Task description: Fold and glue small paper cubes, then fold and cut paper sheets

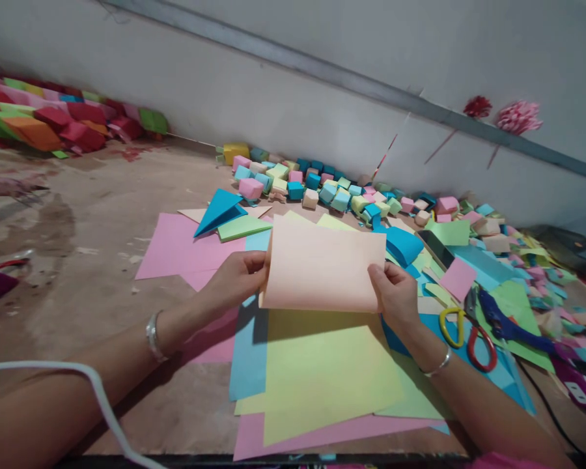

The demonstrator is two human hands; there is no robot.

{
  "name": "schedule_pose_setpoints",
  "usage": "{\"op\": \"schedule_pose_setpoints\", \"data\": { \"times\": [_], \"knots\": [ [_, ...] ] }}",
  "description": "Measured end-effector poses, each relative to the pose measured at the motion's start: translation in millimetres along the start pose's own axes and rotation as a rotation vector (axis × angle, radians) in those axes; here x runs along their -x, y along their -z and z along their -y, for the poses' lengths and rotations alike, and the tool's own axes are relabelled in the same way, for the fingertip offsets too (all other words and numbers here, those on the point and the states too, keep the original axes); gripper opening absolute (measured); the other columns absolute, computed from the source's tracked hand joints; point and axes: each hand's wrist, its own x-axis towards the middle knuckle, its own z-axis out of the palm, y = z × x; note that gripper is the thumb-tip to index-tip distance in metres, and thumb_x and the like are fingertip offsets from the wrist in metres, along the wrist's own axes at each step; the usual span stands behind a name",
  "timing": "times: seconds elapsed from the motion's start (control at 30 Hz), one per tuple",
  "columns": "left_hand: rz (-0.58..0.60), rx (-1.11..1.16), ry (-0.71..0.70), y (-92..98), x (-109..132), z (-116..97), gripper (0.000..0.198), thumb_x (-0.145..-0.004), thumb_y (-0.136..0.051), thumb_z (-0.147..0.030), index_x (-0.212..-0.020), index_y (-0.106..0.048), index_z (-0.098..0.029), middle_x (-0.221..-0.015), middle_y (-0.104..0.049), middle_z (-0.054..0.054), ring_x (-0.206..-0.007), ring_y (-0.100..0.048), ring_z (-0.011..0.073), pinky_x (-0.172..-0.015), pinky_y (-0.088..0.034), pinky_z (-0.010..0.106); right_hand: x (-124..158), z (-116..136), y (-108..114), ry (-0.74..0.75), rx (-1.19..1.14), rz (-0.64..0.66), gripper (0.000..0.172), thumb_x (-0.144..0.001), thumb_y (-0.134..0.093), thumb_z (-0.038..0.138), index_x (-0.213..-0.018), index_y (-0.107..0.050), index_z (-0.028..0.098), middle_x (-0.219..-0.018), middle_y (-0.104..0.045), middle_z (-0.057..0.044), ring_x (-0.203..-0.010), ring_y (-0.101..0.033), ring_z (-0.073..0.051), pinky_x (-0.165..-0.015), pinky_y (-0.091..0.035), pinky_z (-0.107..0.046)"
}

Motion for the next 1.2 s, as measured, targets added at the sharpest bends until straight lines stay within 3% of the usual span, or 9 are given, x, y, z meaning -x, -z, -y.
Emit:
{"op": "schedule_pose_setpoints", "data": {
  "times": [0.17,0.33,0.43,0.5,0.6,0.67,0.77,0.9,1.2],
  "knots": [
    [-0.005,0.185,-0.031,5.9,-5.0,3.2,0.042,-0.086,-0.055,-0.057,-0.09,-0.071,-0.018,-0.081,-0.069,0.006,-0.08,-0.062,0.02,-0.067,-0.05,0.028,3.5,2.3,-0.6,0.026,0.076,0.024,0.026,-0.077,-0.073,0.042,-0.072,-0.066,0.017,-0.067,-0.059,0.001,-0.06,-0.047,-0.012,-0.053,-0.038,-0.025],
    [-0.186,0.014,-0.059,7.1,-3.9,-3.2,0.029,-0.07,-0.076,-0.044,-0.075,-0.067,-0.018,-0.067,-0.059,0.0,-0.062,-0.05,0.0128,-0.057,-0.042,0.024,8.0,0.9,-1.4,0.071,0.147,0.062,0.024,-0.078,-0.071,0.039,-0.07,-0.065,0.017,-0.063,-0.055,0.002,-0.058,-0.045,-0.012,-0.051,-0.036,-0.025],
    [-0.222,-0.014,-0.072,7.7,-4.3,-2.8,0.023,-0.063,-0.08,-0.036,-0.069,-0.067,-0.017,-0.067,-0.059,0.001,-0.061,-0.049,0.0122,-0.055,-0.039,0.024,7.4,0.2,-2.0,0.084,0.126,0.082,0.023,-0.077,-0.072,0.038,-0.071,-0.065,0.017,-0.068,-0.059,0.0,-0.062,-0.051,-0.014,-0.055,-0.041,-0.026],
    [-0.224,-0.01,-0.091,8.8,-5.3,-0.3,0.021,-0.063,-0.079,-0.033,-0.072,-0.069,-0.017,-0.071,-0.061,0.002,-0.065,-0.051,0.0134,-0.057,-0.04,0.025,6.7,0.9,-3.0,0.061,0.054,0.105,0.023,-0.074,-0.075,0.036,-0.085,-0.065,0.019,-0.073,-0.063,0.0,-0.065,-0.055,-0.015,-0.058,-0.044,-0.026],
    [-0.217,-0.011,-0.1,9.8,-6.0,1.8,0.022,-0.062,-0.08,-0.03,-0.077,-0.071,-0.018,-0.073,-0.062,0.002,-0.067,-0.052,0.0136,-0.058,-0.041,0.024,5.8,3.4,-4.0,0.013,-0.065,0.126,0.046,-0.071,-0.079,0.034,-0.11,-0.059,0.023,-0.074,-0.063,0.003,-0.064,-0.057,-0.014,-0.06,-0.047,-0.026],
    [-0.205,-0.003,-0.094,9.5,-5.7,1.4,0.024,-0.06,-0.081,-0.028,-0.08,-0.072,-0.018,-0.071,-0.061,0.001,-0.066,-0.052,0.0133,-0.057,-0.041,0.024,5.1,4.9,-3.7,-0.022,-0.067,0.126,0.051,-0.073,-0.078,0.036,-0.117,-0.056,0.023,-0.072,-0.062,0.004,-0.062,-0.055,-0.013,-0.058,-0.046,-0.025],
    [-0.166,-0.018,-0.079,8.9,-5.5,0.7,0.026,-0.06,-0.081,-0.029,-0.082,-0.072,-0.018,-0.073,-0.064,0.002,-0.066,-0.054,0.0142,-0.057,-0.043,0.025,2.9,4.9,-1.9,-0.071,-0.018,0.109,0.044,-0.076,-0.075,0.043,-0.111,-0.06,0.02,-0.07,-0.062,0.004,-0.061,-0.054,-0.013,-0.056,-0.043,-0.024],
    [-0.136,-0.094,-0.068,9.8,-7.4,3.3,0.021,-0.065,-0.078,-0.031,-0.08,-0.071,-0.019,-0.068,-0.062,0.001,-0.062,-0.053,0.0132,-0.056,-0.041,0.024,-0.7,2.2,-0.8,-0.057,-0.002,0.121,0.03,-0.079,-0.072,0.046,-0.087,-0.06,0.019,-0.062,-0.056,0.005,-0.055,-0.047,-0.011,-0.051,-0.037,-0.023],
    [-0.161,-0.273,-0.092,8.5,-7.7,-3.6,0.023,-0.072,-0.071,-0.043,-0.071,-0.069,-0.02,-0.066,-0.059,0.002,-0.062,-0.049,0.0146,-0.051,-0.037,0.024,-2.9,7.0,-1.1,0.001,0.042,0.146,0.03,-0.081,-0.067,0.047,-0.075,-0.056,0.02,-0.061,-0.05,0.005,-0.055,-0.041,-0.011,-0.051,-0.033,-0.024]
  ]
}}
